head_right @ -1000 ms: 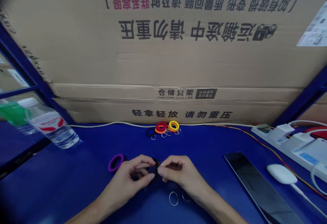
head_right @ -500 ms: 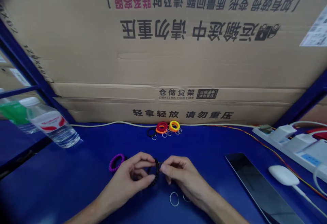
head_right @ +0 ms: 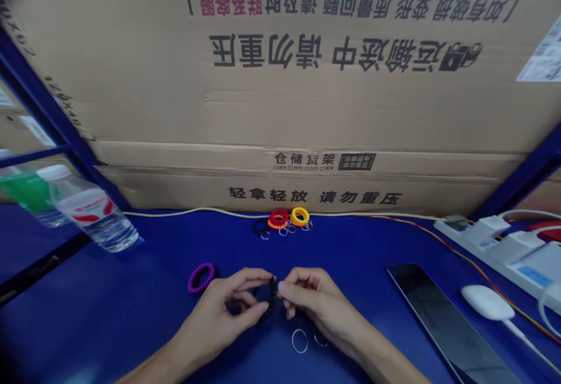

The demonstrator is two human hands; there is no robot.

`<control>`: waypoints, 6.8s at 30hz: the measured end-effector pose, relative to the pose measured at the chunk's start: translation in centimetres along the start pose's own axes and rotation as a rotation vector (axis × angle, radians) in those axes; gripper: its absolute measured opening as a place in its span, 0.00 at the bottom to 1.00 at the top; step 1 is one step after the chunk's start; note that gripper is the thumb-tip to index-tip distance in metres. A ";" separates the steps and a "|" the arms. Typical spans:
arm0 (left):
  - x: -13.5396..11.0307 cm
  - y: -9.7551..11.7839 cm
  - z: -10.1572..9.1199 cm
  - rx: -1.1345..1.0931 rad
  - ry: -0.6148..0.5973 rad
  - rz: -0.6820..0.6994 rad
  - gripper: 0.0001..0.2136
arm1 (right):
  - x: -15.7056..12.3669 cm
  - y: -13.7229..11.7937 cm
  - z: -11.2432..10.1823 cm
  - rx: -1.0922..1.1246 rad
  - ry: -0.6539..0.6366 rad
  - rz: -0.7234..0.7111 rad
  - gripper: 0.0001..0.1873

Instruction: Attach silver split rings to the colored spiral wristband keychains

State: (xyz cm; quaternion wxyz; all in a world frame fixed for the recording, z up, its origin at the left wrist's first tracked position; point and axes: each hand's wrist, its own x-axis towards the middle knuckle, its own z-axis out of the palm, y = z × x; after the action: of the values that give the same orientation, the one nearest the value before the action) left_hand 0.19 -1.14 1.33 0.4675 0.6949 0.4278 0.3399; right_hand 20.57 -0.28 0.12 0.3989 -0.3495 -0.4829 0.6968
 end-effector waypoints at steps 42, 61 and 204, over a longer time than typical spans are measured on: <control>-0.2 -0.2 -0.7 0.151 -0.008 0.174 0.19 | -0.1 -0.3 0.3 0.206 -0.066 0.081 0.15; -0.4 -0.8 -0.6 0.282 -0.008 0.291 0.21 | 0.0 0.2 0.0 0.250 -0.091 0.106 0.09; 0.4 -1.4 -1.1 0.374 -0.174 0.371 0.15 | 0.5 0.2 -0.5 0.113 -0.045 0.123 0.09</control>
State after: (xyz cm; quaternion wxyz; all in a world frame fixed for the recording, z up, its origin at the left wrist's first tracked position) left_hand -0.97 -0.15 0.42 0.2958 0.8622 0.3068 0.2737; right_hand 20.74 0.26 -0.26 0.3636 -0.3397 -0.4292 0.7537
